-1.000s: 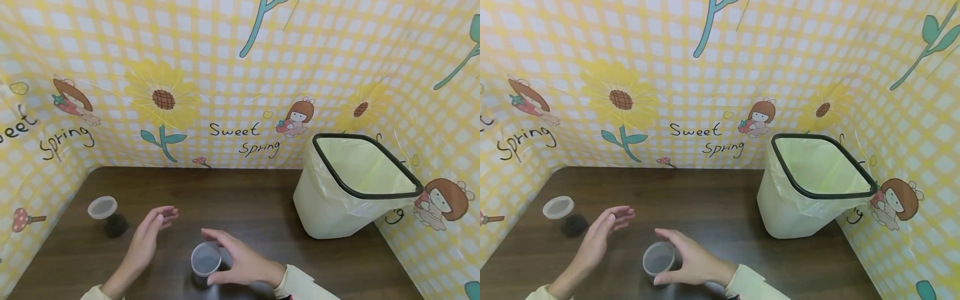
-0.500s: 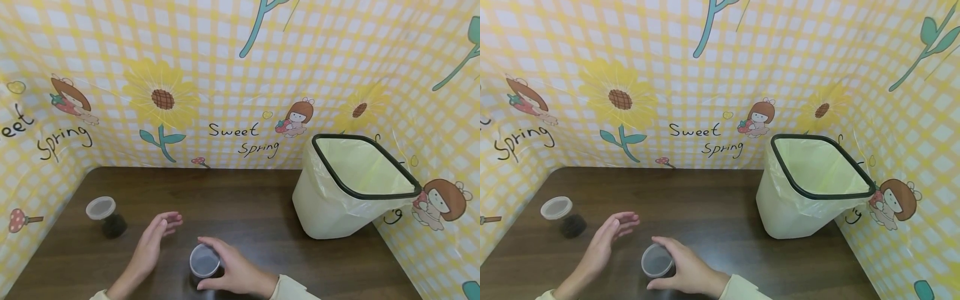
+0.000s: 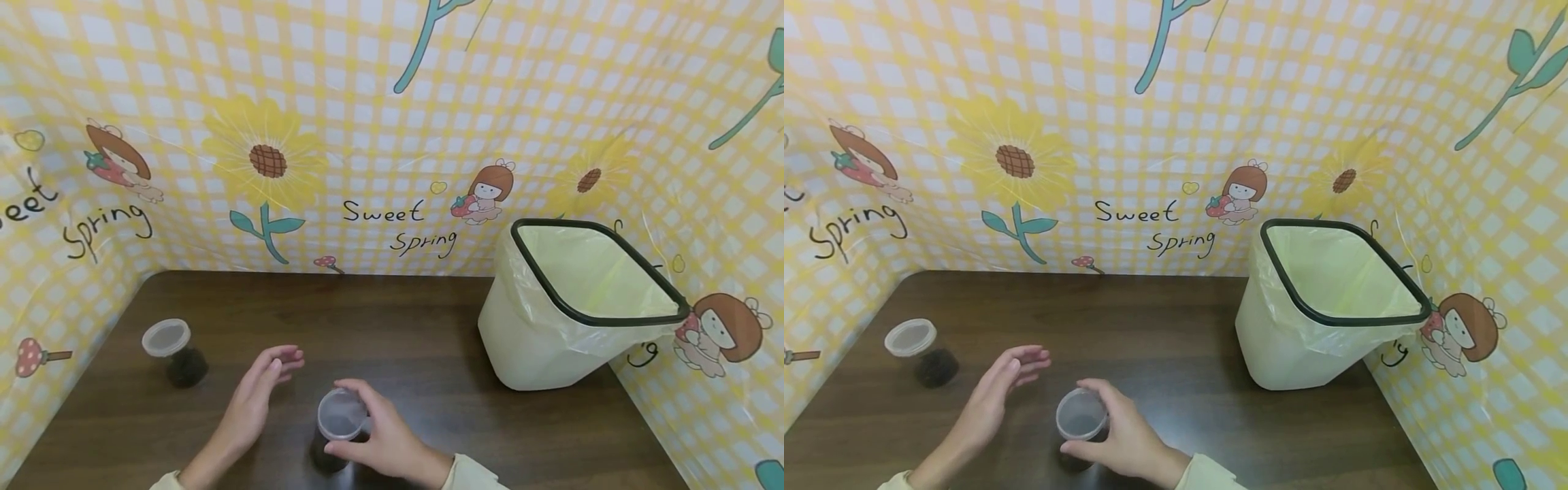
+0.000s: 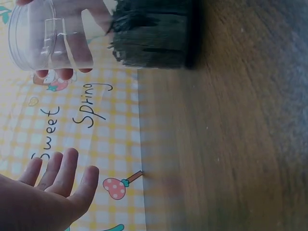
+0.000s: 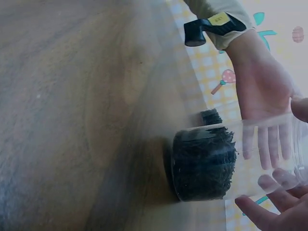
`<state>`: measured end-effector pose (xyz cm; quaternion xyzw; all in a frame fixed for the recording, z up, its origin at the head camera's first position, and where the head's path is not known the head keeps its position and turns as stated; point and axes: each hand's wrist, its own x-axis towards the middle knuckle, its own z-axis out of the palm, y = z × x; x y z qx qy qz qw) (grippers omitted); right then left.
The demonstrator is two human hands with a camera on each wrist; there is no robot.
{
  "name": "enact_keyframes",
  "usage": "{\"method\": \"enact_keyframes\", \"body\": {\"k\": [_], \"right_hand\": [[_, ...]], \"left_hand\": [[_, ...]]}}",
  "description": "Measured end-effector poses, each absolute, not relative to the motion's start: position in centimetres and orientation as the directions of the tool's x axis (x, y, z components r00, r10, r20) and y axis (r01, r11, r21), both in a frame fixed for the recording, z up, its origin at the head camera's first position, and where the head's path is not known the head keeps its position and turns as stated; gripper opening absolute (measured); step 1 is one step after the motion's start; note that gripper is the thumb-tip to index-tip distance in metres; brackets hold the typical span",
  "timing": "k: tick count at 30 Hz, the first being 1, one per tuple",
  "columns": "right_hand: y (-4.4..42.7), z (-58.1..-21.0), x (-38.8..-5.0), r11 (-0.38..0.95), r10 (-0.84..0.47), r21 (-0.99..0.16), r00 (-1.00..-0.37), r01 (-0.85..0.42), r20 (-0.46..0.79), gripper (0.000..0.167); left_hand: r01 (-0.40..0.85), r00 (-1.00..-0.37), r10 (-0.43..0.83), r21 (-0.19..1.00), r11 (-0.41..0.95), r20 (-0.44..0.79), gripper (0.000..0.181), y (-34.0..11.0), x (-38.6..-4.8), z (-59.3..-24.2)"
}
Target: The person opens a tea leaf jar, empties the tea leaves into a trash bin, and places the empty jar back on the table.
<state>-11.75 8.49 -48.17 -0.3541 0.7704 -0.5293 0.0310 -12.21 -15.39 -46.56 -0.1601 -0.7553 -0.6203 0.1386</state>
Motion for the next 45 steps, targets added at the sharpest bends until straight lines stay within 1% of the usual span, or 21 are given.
{"method": "enact_keyframes", "body": {"k": [6, 10, 13, 18, 22, 27, 33, 38, 45], "right_hand": [[8.7, -48.1, -12.0, 0.11, -0.476, -0.886, -0.807, -0.45, 0.35, 0.067], [8.9, -47.8, -12.3, 0.061, -0.419, -0.919, -0.846, -0.388, 0.329, 0.066], [9.2, -47.4, -12.5, 0.036, -0.371, -0.942, -0.88, -0.333, 0.297, 0.065], [9.4, -46.6, -13.0, -0.036, -0.315, -0.963, -0.911, -0.268, 0.266, 0.062], [9.5, -46.4, -13.2, -0.076, -0.291, -0.969, -0.925, -0.234, 0.246, 0.064], [9.3, -46.5, -13.2, -0.09, -0.259, -0.977, -0.943, -0.193, 0.21, 0.063], [9.1, -46.2, -13.3, -0.105, -0.249, -0.976, -0.945, -0.189, 0.21, 0.063], [9.0, -45.7, -13.3, -0.123, -0.258, -0.973, -0.941, -0.193, 0.219, 0.063], [9.2, -45.9, -13.2, -0.141, -0.263, -0.971, -0.938, -0.195, 0.227, 0.065]], "left_hand": [[0.384, -0.923, 0.076, 0.897, 0.22, 0.377, 0.032, -15.2, -12.0, -46.4], [0.371, -0.928, 0.087, 0.897, 0.24, 0.361, 0.03, -15.0, -11.8, -46.4], [0.387, -0.922, 0.127, 0.891, 0.238, 0.367, 0.033, -14.8, -11.7, -46.4], [0.455, -0.888, 0.199, 0.851, 0.263, 0.414, 0.044, -14.3, -11.9, -46.5], [0.474, -0.877, 0.244, 0.83, 0.294, 0.414, 0.056, -14.2, -12.1, -46.7], [0.469, -0.874, 0.295, 0.829, 0.306, 0.386, 0.078, -13.7, -12.4, -46.9], [0.434, -0.878, 0.362, 0.838, 0.33, 0.312, 0.101, -12.8, -12.8, -47.4], [0.4, -0.884, 0.382, 0.858, 0.321, 0.269, 0.109, -12.1, -13.0, -47.5], [0.414, -0.871, 0.41, 0.855, 0.313, 0.272, 0.114, -11.2, -13.1, -48.1]]}}
